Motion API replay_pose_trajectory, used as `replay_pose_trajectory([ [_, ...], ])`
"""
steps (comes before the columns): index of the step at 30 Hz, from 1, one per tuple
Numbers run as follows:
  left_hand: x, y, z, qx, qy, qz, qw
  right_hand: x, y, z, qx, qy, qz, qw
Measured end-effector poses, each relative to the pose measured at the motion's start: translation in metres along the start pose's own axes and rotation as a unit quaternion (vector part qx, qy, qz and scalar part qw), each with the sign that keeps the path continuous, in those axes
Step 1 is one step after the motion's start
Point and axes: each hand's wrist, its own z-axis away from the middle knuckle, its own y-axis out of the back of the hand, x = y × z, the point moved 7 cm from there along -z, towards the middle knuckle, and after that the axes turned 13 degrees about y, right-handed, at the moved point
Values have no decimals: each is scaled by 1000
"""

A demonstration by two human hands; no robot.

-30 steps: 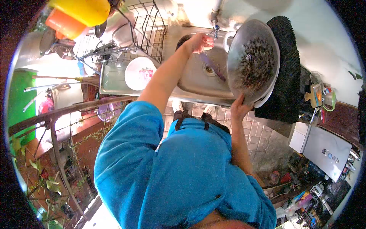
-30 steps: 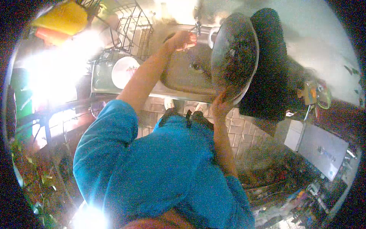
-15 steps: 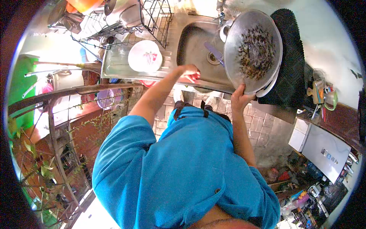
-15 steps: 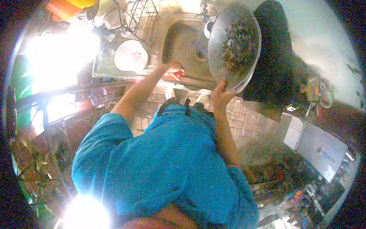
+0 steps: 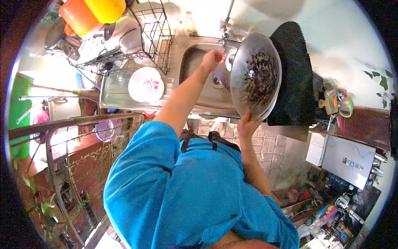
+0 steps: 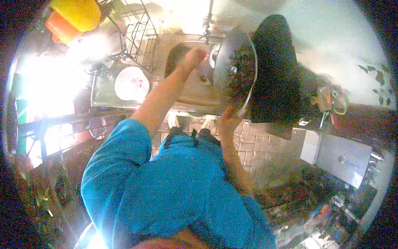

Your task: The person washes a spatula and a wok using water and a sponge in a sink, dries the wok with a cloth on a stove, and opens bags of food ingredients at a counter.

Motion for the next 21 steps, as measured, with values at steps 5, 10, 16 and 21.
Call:
replay_pose_trajectory([
  [5, 26, -28, 7, 39, 196, 108, 974, -1, -4, 12, -164, 190, 294, 922],
  [10, 33, -23, 98, 25, 282, -277, 918, -36, 2, -4, -88, 44, 135, 986],
  [16, -35, 49, 148, -85, 112, -829, 542, -30, 3, 1, -54, 128, 89, 986],
  [21, -61, 41, 219, -169, -18, -869, 465, -24, 5, 3, -66, 130, 139, 980],
])
